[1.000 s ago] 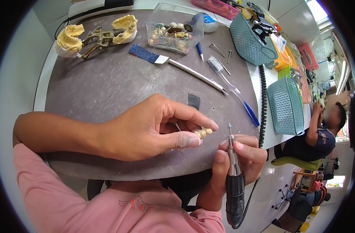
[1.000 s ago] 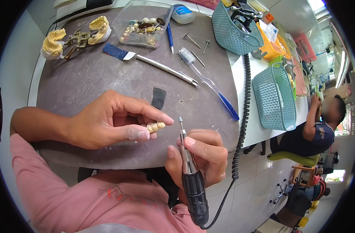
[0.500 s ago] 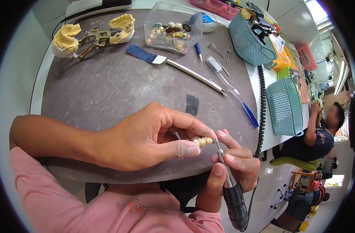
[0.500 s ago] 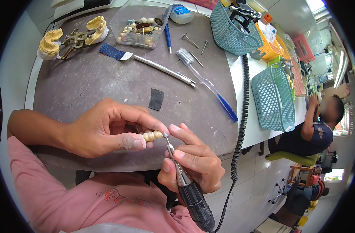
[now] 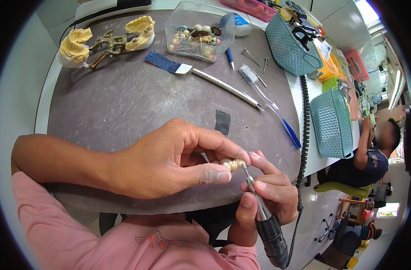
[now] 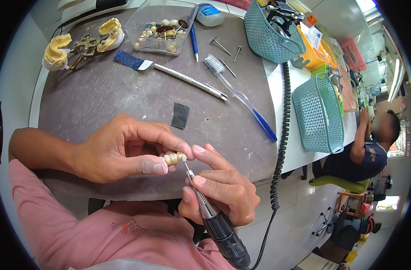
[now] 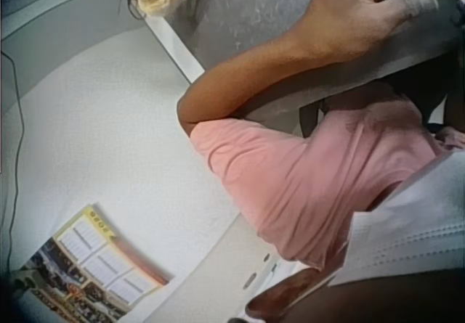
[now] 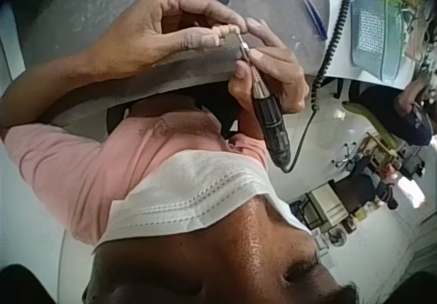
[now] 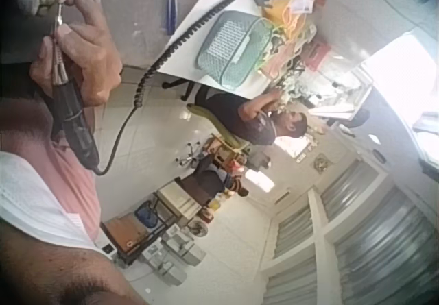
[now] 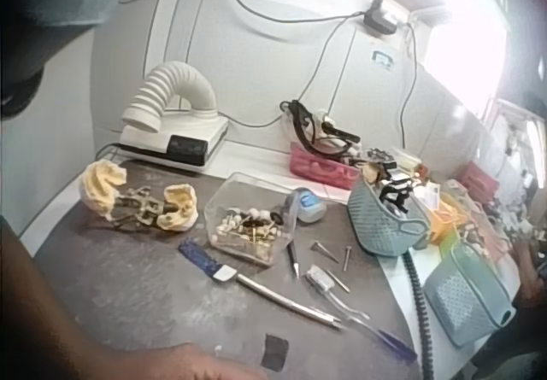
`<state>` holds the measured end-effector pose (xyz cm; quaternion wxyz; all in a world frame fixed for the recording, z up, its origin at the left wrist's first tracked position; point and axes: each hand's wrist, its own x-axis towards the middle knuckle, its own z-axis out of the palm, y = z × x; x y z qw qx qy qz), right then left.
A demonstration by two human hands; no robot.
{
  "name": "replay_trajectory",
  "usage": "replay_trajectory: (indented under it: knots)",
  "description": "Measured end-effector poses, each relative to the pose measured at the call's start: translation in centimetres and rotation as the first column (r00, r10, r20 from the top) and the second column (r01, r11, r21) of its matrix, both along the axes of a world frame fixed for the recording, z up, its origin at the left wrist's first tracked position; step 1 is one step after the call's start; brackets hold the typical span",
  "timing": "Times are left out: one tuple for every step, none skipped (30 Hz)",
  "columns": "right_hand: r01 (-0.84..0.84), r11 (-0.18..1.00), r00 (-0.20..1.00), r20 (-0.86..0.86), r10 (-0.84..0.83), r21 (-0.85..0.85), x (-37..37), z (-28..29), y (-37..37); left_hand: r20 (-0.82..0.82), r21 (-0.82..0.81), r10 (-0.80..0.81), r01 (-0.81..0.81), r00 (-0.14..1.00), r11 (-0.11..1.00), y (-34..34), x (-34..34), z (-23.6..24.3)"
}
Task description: The person holds a dental prosthesis by hand and uses a rotary polishing tool to smooth the surfaces, occasionally stopping to wipe the object with a brush.
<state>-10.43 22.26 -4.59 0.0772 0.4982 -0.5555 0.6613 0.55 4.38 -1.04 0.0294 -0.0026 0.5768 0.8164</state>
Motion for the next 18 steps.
replay_trajectory:
  knots:
    - [-0.001, 1.000, 1.000, 0.001, 0.001, -0.001, 0.06, 0.01, -0.09, -0.003, 0.001, 0.002, -0.002, 1.000, 1.000, -0.02, 0.01, -0.03]
    - [0.016, 1.000, 1.000, 0.022, -0.016, -0.001, 0.18, 0.06, -0.23, -0.002, 0.001, 0.003, -0.003, 1.000, 1.000, -0.02, 0.03, -0.05]
    - [0.033, 0.999, 0.999, 0.043, -0.033, -0.002, 0.24, 0.07, -0.31, 0.002, 0.007, 0.004, -0.004, 1.000, 1.000, -0.02, 0.04, -0.08]
    - [0.034, 0.999, 0.999, 0.043, -0.034, -0.002, 0.21, 0.09, -0.29, 0.004, 0.013, 0.003, -0.003, 1.000, 1.000, -0.01, 0.05, -0.06]
    - [0.022, 1.000, 0.999, 0.036, -0.022, 0.002, 0.16, 0.10, -0.24, 0.004, 0.013, 0.003, -0.003, 1.000, 1.000, -0.01, 0.06, -0.07]
    - [0.010, 1.000, 1.000, 0.030, -0.010, 0.006, 0.10, 0.11, -0.19, 0.005, -0.005, 0.001, -0.001, 1.000, 1.000, -0.02, 0.07, -0.08]
    - [0.010, 1.000, 1.000, 0.030, -0.011, 0.005, 0.04, 0.12, -0.14, 0.006, -0.024, 0.000, 0.000, 1.000, 1.000, -0.02, 0.07, -0.07]
    - [0.004, 1.000, 1.000, 0.021, -0.004, 0.011, -0.02, 0.14, -0.09, 0.006, -0.025, 0.000, 0.001, 1.000, 1.000, -0.02, 0.06, -0.03]
    - [-0.003, 1.000, 1.000, 0.011, 0.003, 0.017, -0.05, 0.14, -0.06, 0.005, -0.017, 0.002, -0.001, 1.000, 1.000, -0.04, 0.05, 0.04]
    - [-0.002, 1.000, 1.000, 0.011, 0.002, 0.017, -0.04, 0.07, -0.08, 0.004, -0.008, 0.003, -0.003, 1.000, 1.000, -0.05, 0.02, 0.09]
    - [0.005, 1.000, 1.000, 0.027, -0.005, 0.009, -0.02, -0.04, -0.11, 0.004, -0.009, 0.002, -0.002, 1.000, 1.000, -0.10, -0.01, 0.15]
    - [0.012, 1.000, 0.999, 0.043, -0.012, 0.000, -0.01, -0.10, -0.14, 0.014, -0.032, -0.007, 0.008, 1.000, 0.999, -0.16, -0.04, 0.21]
    - [0.013, 1.000, 0.999, 0.043, -0.013, 0.000, -0.03, -0.01, -0.12, 0.024, -0.054, -0.016, 0.017, 1.000, 0.998, -0.20, -0.04, 0.26]
    - [0.004, 1.000, 1.000, 0.030, -0.005, 0.007, -0.06, 0.13, -0.09, 0.024, -0.055, -0.016, 0.017, 1.000, 0.998, -0.19, -0.03, 0.26]
    - [-0.004, 1.000, 1.000, 0.017, 0.003, 0.015, -0.07, 0.22, -0.07, 0.020, -0.059, -0.014, 0.015, 1.000, 0.998, -0.17, -0.03, 0.23]
    - [-0.003, 1.000, 1.000, 0.017, 0.003, 0.014, -0.07, 0.20, -0.07, 0.016, -0.062, -0.012, 0.013, 1.000, 0.998, -0.16, -0.01, 0.17]
    - [-0.002, 1.000, 1.000, 0.017, 0.002, 0.018, -0.06, 0.17, -0.07, 0.016, -0.063, -0.012, 0.013, 1.000, 0.998, -0.15, 0.02, 0.13]
    - [0.000, 1.000, 1.000, 0.016, 0.000, 0.022, -0.05, 0.14, -0.07, 0.019, -0.061, -0.011, 0.012, 1.000, 0.998, -0.15, 0.05, 0.09]
